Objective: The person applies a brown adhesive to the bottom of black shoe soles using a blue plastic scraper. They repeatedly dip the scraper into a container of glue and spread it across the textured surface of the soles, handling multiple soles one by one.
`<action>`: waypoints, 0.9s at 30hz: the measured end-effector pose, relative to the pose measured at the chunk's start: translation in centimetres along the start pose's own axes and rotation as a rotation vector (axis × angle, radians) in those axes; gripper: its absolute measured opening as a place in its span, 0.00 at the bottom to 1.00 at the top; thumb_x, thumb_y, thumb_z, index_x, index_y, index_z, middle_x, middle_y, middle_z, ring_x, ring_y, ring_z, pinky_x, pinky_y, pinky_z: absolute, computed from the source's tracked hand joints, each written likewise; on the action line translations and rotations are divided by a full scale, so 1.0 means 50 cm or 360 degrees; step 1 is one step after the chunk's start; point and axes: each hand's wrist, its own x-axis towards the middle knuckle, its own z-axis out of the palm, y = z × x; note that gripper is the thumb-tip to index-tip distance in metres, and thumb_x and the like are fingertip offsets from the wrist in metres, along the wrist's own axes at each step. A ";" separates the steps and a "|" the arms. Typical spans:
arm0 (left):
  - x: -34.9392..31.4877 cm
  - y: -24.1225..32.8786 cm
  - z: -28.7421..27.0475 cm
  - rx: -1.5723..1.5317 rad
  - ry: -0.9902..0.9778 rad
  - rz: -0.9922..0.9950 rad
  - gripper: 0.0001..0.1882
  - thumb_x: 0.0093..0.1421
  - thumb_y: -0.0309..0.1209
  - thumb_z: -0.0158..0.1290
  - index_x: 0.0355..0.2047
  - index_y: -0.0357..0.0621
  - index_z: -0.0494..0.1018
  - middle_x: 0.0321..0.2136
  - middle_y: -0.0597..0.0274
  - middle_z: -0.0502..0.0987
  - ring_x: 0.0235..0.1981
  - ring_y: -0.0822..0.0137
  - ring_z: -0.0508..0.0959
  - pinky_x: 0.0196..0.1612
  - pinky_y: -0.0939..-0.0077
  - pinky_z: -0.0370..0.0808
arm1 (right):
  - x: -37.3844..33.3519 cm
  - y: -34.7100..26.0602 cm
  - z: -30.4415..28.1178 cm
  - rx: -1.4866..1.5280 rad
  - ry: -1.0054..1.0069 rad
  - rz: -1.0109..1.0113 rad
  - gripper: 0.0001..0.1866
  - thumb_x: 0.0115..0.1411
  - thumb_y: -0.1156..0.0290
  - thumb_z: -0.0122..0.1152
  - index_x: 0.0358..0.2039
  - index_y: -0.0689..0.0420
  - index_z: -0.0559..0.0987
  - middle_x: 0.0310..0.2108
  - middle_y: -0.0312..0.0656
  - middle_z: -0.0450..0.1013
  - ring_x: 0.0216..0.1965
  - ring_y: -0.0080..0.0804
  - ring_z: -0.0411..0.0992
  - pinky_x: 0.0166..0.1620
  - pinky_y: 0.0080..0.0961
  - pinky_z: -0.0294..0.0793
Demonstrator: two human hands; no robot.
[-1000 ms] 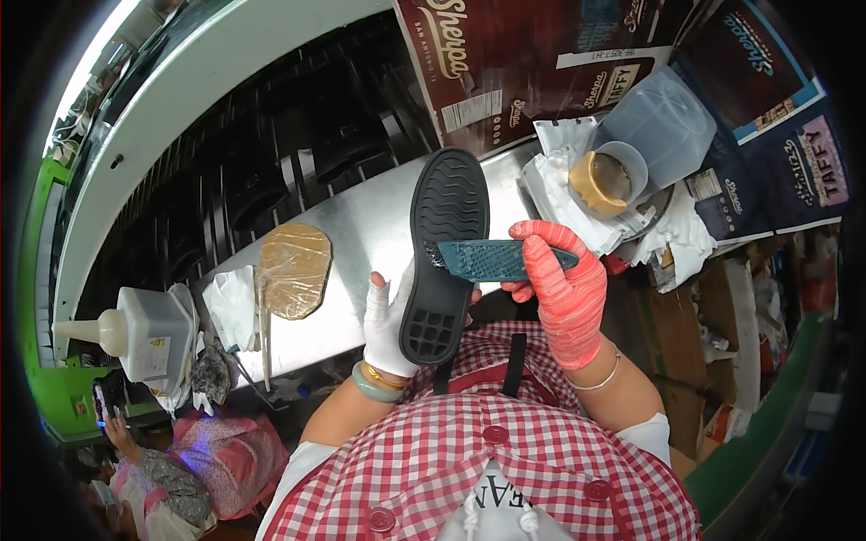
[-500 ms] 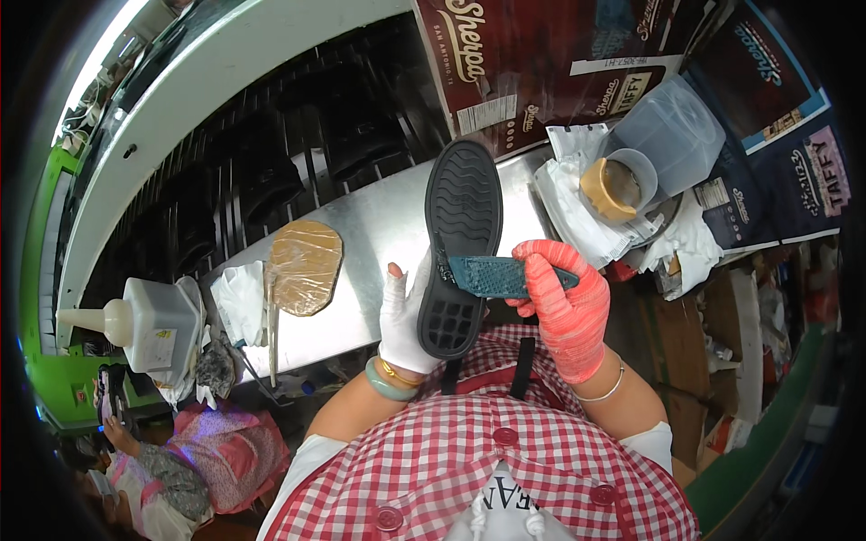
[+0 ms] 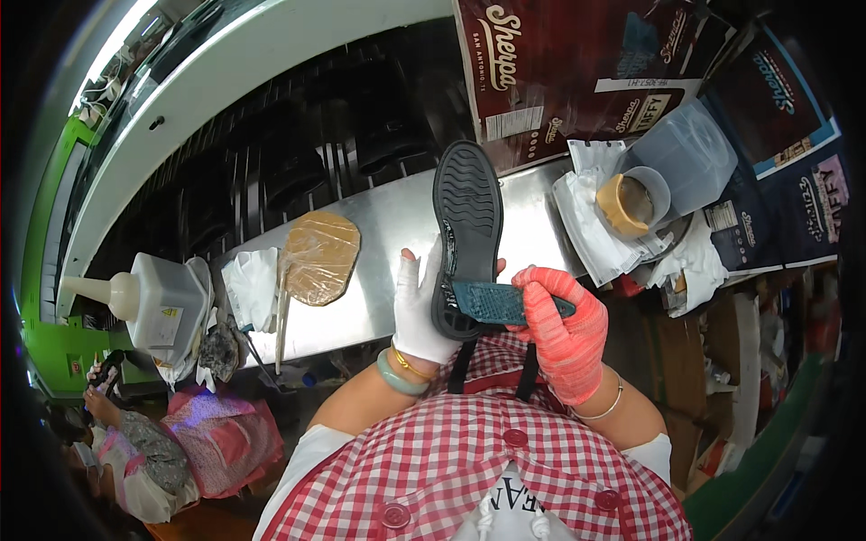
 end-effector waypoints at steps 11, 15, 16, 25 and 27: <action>-0.039 0.013 0.018 0.0028 0.0032 -0.0003 0.43 0.59 0.65 0.28 0.63 0.43 0.50 0.58 0.48 0.60 0.55 0.50 0.66 0.58 0.55 0.64 | -0.022 -0.011 -0.005 -0.0307 -0.0307 -0.0105 0.07 0.58 0.76 0.56 0.36 0.64 0.77 0.26 0.40 0.75 0.25 0.20 0.73 0.31 0.17 0.74; -0.058 0.026 0.017 0.0534 -0.0055 -0.0031 0.44 0.60 0.65 0.25 0.63 0.42 0.49 0.59 0.48 0.58 0.58 0.52 0.63 0.61 0.56 0.59 | -0.019 -0.022 -0.009 -0.0339 -0.0492 -0.0068 0.07 0.58 0.75 0.57 0.36 0.63 0.77 0.23 0.38 0.74 0.23 0.19 0.71 0.29 0.17 0.72; -0.061 0.030 0.023 0.0841 -0.0084 -0.0012 0.44 0.60 0.65 0.25 0.63 0.42 0.48 0.60 0.48 0.58 0.59 0.53 0.62 0.62 0.57 0.57 | -0.016 -0.025 -0.010 -0.0345 -0.0533 -0.0064 0.07 0.58 0.75 0.56 0.37 0.63 0.77 0.23 0.37 0.74 0.22 0.19 0.71 0.29 0.17 0.72; -0.064 0.050 0.010 0.0104 0.0009 -0.0559 0.47 0.59 0.67 0.24 0.64 0.39 0.48 0.61 0.49 0.56 0.61 0.59 0.60 0.63 0.62 0.54 | 0.015 -0.059 -0.003 -0.0485 -0.0851 0.0073 0.09 0.59 0.71 0.56 0.38 0.63 0.77 0.26 0.38 0.75 0.23 0.20 0.72 0.30 0.17 0.72; -0.062 0.054 0.006 0.0222 0.0002 -0.0616 0.48 0.58 0.68 0.24 0.63 0.37 0.48 0.61 0.49 0.57 0.61 0.59 0.60 0.63 0.64 0.55 | 0.026 -0.075 0.004 -0.0534 -0.0932 0.0210 0.10 0.60 0.70 0.55 0.38 0.63 0.77 0.28 0.39 0.75 0.24 0.20 0.72 0.30 0.17 0.73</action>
